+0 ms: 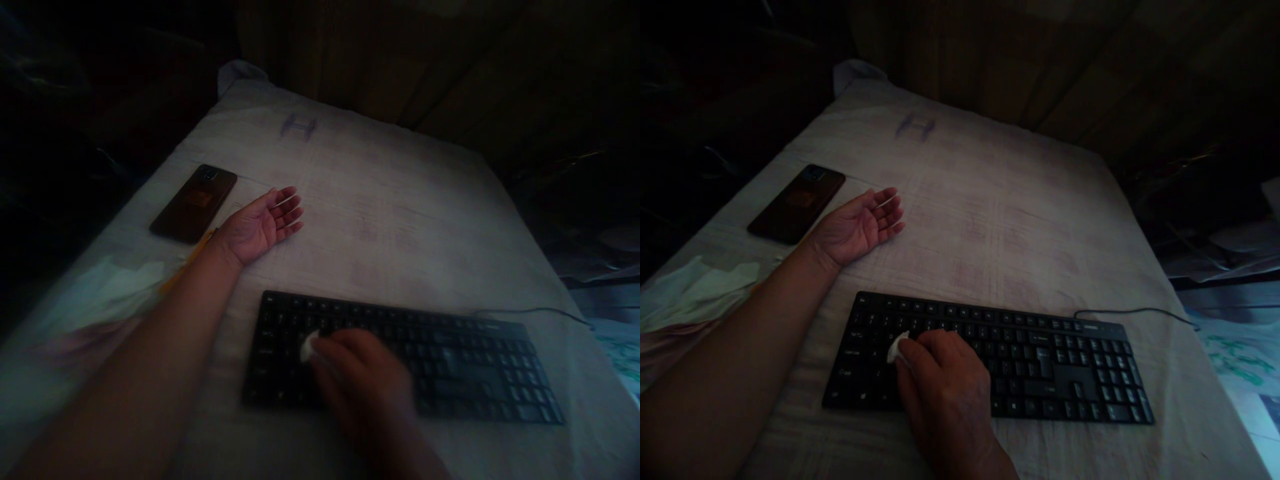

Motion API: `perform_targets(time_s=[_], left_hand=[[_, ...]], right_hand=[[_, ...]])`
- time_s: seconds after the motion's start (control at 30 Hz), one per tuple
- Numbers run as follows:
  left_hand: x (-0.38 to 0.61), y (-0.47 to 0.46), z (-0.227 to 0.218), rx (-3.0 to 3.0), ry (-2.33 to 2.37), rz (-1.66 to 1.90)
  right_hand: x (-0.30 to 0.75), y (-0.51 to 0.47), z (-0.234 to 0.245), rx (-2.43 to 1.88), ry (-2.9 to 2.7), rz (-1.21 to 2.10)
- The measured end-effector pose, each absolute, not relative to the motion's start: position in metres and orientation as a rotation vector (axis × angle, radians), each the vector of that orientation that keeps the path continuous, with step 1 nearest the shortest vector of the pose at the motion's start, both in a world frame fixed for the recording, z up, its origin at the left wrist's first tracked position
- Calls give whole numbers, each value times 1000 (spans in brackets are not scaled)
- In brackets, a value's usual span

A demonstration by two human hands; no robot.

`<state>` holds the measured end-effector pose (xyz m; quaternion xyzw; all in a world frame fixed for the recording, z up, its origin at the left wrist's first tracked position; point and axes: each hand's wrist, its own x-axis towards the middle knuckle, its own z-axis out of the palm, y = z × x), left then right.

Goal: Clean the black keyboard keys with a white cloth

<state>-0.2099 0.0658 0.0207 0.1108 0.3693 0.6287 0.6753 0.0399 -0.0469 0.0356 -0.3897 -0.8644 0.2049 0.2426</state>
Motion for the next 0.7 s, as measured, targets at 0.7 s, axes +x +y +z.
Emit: perform_targets(time_s=[0.7], left_hand=[[-208, 66, 24, 260, 856, 1409]], right_hand=[[53, -39, 43, -1035, -2315, 556]])
